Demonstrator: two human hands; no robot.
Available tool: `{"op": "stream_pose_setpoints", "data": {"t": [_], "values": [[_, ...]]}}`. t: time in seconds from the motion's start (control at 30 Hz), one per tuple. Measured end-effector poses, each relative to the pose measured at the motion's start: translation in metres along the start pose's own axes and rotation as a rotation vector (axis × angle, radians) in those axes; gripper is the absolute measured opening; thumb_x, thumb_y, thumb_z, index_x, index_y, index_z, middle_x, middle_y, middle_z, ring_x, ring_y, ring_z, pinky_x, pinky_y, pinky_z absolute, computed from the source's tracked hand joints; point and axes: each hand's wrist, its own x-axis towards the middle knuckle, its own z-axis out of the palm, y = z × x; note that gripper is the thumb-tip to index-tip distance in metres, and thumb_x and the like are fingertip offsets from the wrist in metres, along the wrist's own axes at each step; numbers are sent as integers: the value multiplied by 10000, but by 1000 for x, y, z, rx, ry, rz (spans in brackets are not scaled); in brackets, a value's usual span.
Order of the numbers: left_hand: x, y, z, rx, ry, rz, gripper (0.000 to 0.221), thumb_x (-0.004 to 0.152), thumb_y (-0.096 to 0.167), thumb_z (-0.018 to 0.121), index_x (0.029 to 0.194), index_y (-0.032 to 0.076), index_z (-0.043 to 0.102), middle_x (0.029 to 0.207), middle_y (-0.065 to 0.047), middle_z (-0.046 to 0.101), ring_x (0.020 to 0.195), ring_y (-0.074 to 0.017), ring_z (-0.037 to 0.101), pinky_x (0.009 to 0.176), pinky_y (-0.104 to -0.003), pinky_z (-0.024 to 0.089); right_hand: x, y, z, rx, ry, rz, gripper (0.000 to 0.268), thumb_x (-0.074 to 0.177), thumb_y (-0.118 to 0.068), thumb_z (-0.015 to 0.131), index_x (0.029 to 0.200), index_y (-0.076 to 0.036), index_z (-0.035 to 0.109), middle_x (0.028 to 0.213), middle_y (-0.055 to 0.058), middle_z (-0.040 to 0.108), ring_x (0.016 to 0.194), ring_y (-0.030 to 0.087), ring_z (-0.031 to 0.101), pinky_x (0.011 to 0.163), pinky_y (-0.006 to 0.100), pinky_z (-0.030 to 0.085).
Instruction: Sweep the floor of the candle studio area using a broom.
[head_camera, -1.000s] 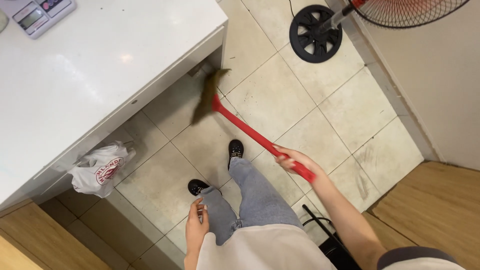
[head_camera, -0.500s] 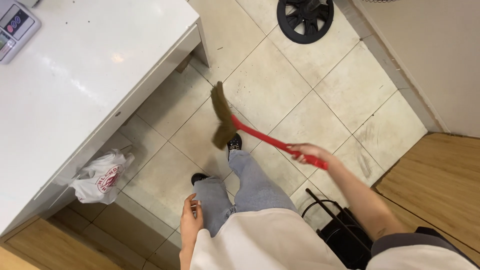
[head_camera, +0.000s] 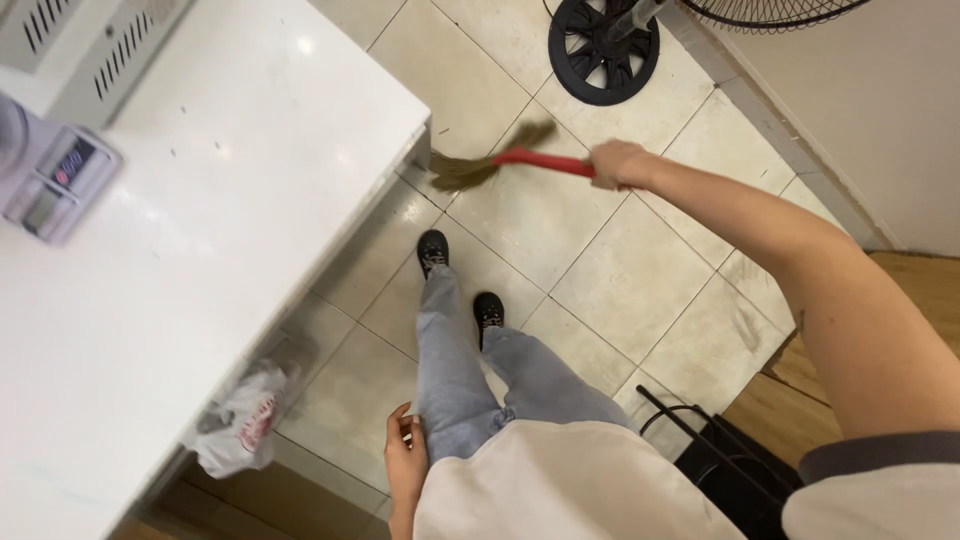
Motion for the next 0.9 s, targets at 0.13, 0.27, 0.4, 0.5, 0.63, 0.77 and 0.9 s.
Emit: {"op": "stream_pose_setpoints", "data": {"t": [0.13, 0.27, 0.4, 0.5, 0.63, 0.77, 0.9], "values": [[70, 35, -34, -47, -36, -19, 355, 1013, 157, 538, 1364, 133, 577, 1068, -100, 739, 951, -217, 721, 819, -378, 585, 75, -50, -64, -396, 211, -29, 613, 924, -64, 643, 1494, -270, 551, 1072, 90, 743, 924, 258, 760, 710, 390, 636], [148, 14, -44, -77, -18, 15, 360, 1001, 131, 532, 1358, 127, 582, 1026, -103, 745, 909, -209, 741, 793, -387, 605, 156, -91, -115, -308, 384, -62, 616, 964, -117, 601, 1526, -336, 477, 1163, 147, 695, 1040, 304, 718, 776, 431, 620], [197, 16, -63, 78, -76, -68, 343, 1028, 112, 516, 1367, 110, 566, 1049, -120, 749, 944, -213, 751, 830, -378, 606, 131, -136, -150, -2, 406, -55, 631, 977, -217, 615, 1568, -316, 417, 1115, 187, 708, 1007, 354, 709, 817, 462, 592], [190, 51, -84, 77, -120, -79, 339, 1024, 103, 504, 1356, 102, 570, 1068, -129, 759, 967, -222, 758, 836, -382, 606, 70, -121, -135, 232, 380, -109, 649, 953, -279, 646, 1564, -291, 426, 963, 183, 730, 843, 334, 707, 759, 448, 573], [198, 90, -92, 103, -220, 2, 335, 1013, 112, 501, 1343, 97, 557, 1112, -124, 740, 990, -227, 742, 851, -369, 603, -33, -82, -89, 613, 268, -80, 652, 932, -339, 657, 1550, -298, 451, 718, 135, 716, 481, 213, 619, 534, 386, 552], [202, 127, -94, 227, -283, 31, 344, 1003, 121, 516, 1343, 115, 569, 1114, -107, 743, 990, -234, 729, 865, -370, 580, -156, -56, 2, 921, 9, 149, 710, 939, -389, 642, 1590, -371, 358, 644, 30, 538, 485, 141, 507, 463, 327, 461], [199, 138, -91, 241, -261, 227, 327, 997, 110, 526, 1315, 68, 591, 1097, -144, 738, 982, -261, 721, 871, -384, 561, -253, -19, 154, 1591, -128, 419, 602, 993, -324, 591, 1558, -247, 397, 723, 53, 531, 442, 119, 402, 395, 288, 362]]}}
